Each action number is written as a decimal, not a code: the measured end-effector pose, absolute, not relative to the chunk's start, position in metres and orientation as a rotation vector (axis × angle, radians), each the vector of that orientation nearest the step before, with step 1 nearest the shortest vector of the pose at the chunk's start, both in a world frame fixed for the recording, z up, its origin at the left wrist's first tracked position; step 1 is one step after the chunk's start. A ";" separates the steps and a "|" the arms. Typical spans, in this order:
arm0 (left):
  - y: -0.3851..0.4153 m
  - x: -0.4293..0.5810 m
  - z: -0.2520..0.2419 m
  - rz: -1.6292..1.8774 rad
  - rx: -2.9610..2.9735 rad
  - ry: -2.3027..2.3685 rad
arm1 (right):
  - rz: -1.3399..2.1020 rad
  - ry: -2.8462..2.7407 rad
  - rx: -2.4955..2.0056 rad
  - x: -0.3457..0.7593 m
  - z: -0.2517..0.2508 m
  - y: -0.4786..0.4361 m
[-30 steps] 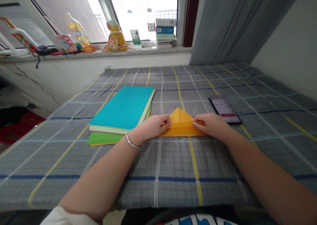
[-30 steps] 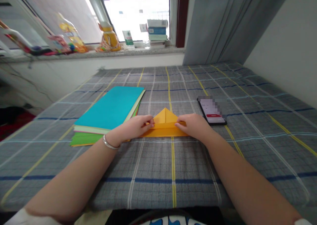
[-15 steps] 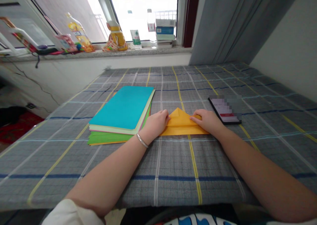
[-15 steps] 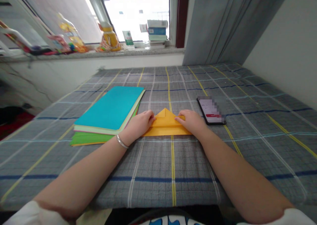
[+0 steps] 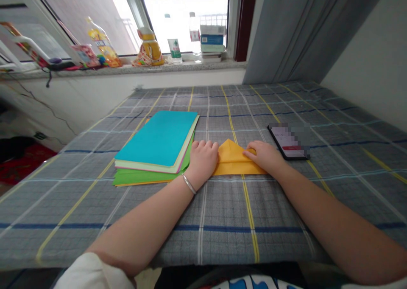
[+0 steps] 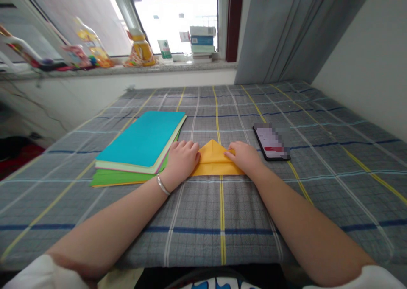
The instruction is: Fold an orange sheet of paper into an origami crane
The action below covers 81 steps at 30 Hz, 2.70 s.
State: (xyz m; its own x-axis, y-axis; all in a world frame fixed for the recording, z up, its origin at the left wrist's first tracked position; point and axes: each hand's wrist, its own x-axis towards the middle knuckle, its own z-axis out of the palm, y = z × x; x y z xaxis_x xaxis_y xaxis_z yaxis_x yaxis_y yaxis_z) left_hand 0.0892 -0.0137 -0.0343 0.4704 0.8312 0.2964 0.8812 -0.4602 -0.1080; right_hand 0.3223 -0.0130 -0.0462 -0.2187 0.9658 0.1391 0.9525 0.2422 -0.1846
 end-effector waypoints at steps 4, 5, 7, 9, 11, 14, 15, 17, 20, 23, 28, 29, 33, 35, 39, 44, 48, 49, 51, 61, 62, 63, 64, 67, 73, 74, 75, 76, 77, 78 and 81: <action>-0.016 0.092 -0.038 -0.432 -2.666 -1.152 | 0.059 -2.275 -1.793 0.322 -0.047 -0.014; -0.017 0.093 -0.040 -0.425 -2.766 -1.061 | 0.056 -2.270 -1.790 0.322 -0.047 -0.014; -0.017 0.094 -0.045 -0.348 -2.949 -0.941 | 0.052 -2.264 -1.779 0.322 -0.048 -0.014; -0.016 0.094 -0.048 -0.250 -3.049 -0.938 | 0.055 -2.264 -1.763 0.323 -0.050 -0.013; -0.015 0.094 -0.050 -0.189 -3.074 -0.982 | 0.071 -2.261 -1.754 0.323 -0.050 -0.012; -0.014 0.094 -0.049 -0.126 -3.085 -0.975 | 0.161 -2.213 -1.768 0.326 -0.047 -0.010; -0.014 0.094 -0.049 -0.111 -3.085 -0.967 | 0.211 -2.175 -1.780 0.327 -0.046 -0.010; -0.014 0.094 -0.049 -0.098 -3.075 -0.973 | 0.341 -2.068 -1.814 0.333 -0.044 -0.008; -0.014 0.095 -0.049 -0.112 -3.055 -0.994 | 0.657 -1.883 -1.837 0.343 -0.042 -0.008; -0.015 0.095 -0.050 -0.117 -3.054 -0.993 | 0.950 -1.789 -1.784 0.353 -0.043 -0.009; -0.017 0.097 -0.046 -0.057 -3.059 -1.044 | 1.042 -1.812 -1.780 0.360 -0.041 -0.011; -0.017 0.098 -0.045 -0.038 -3.062 -1.061 | 1.048 -1.808 -1.799 0.360 -0.040 -0.011; -0.014 0.103 -0.045 0.016 -3.066 -1.182 | 1.073 -1.788 -1.910 0.359 -0.035 -0.010; -0.012 0.106 -0.047 0.015 -3.048 -1.281 | 1.005 -1.822 -1.953 0.358 -0.034 -0.010; -0.008 0.110 -0.053 -0.042 -3.003 -1.395 | 0.439 -2.086 -1.818 0.351 -0.032 -0.015; -0.008 0.110 -0.055 -0.060 -3.005 -1.390 | -0.094 -2.477 -1.311 0.325 -0.027 -0.027; -0.008 0.110 -0.054 -0.044 -3.013 -1.406 | -0.084 -2.623 -1.133 0.306 -0.030 -0.033; -0.008 0.110 -0.053 -0.039 -3.014 -1.413 | -0.083 -2.625 -1.124 0.304 -0.032 -0.033; -0.008 0.111 -0.052 -0.033 -3.012 -1.426 | -0.083 -2.632 -1.096 0.303 -0.036 -0.031; -0.011 0.113 -0.055 -0.152 -2.968 -1.518 | -0.173 -2.696 -1.123 0.303 -0.034 -0.035; -0.011 0.113 -0.054 -0.150 -2.968 -1.520 | -0.173 -2.703 -1.139 0.303 -0.033 -0.036; -0.011 0.114 -0.054 -0.141 -2.969 -1.518 | -0.171 -2.710 -1.161 0.302 -0.032 -0.036; -0.011 0.114 -0.053 -0.130 -2.971 -1.513 | -0.168 -2.718 -1.184 0.301 -0.031 -0.036; -0.011 0.113 -0.050 -0.094 -2.979 -1.490 | -0.172 -2.745 -1.244 0.300 -0.028 -0.037; -0.011 0.113 -0.049 -0.047 -2.997 -1.491 | -0.275 -2.776 -1.362 0.307 -0.024 -0.037; -0.010 0.113 -0.049 -0.048 -3.002 -1.493 | -0.284 -2.783 -1.377 0.308 -0.024 -0.037; -0.010 0.113 -0.049 -0.047 -3.007 -1.492 | -0.289 -2.793 -1.384 0.310 -0.024 -0.037; -0.010 0.113 -0.049 -0.046 -3.011 -1.489 | -0.293 -2.803 -1.385 0.312 -0.023 -0.038; -0.009 0.113 -0.049 -0.045 -3.013 -1.489 | -0.300 -2.810 -1.384 0.313 -0.023 -0.038; -0.009 0.113 -0.049 -0.045 -3.014 -1.491 | -0.310 -2.813 -1.384 0.314 -0.022 -0.038; -0.009 0.113 -0.050 -0.050 -3.019 -1.501 | -0.329 -2.820 -1.382 0.315 -0.021 -0.040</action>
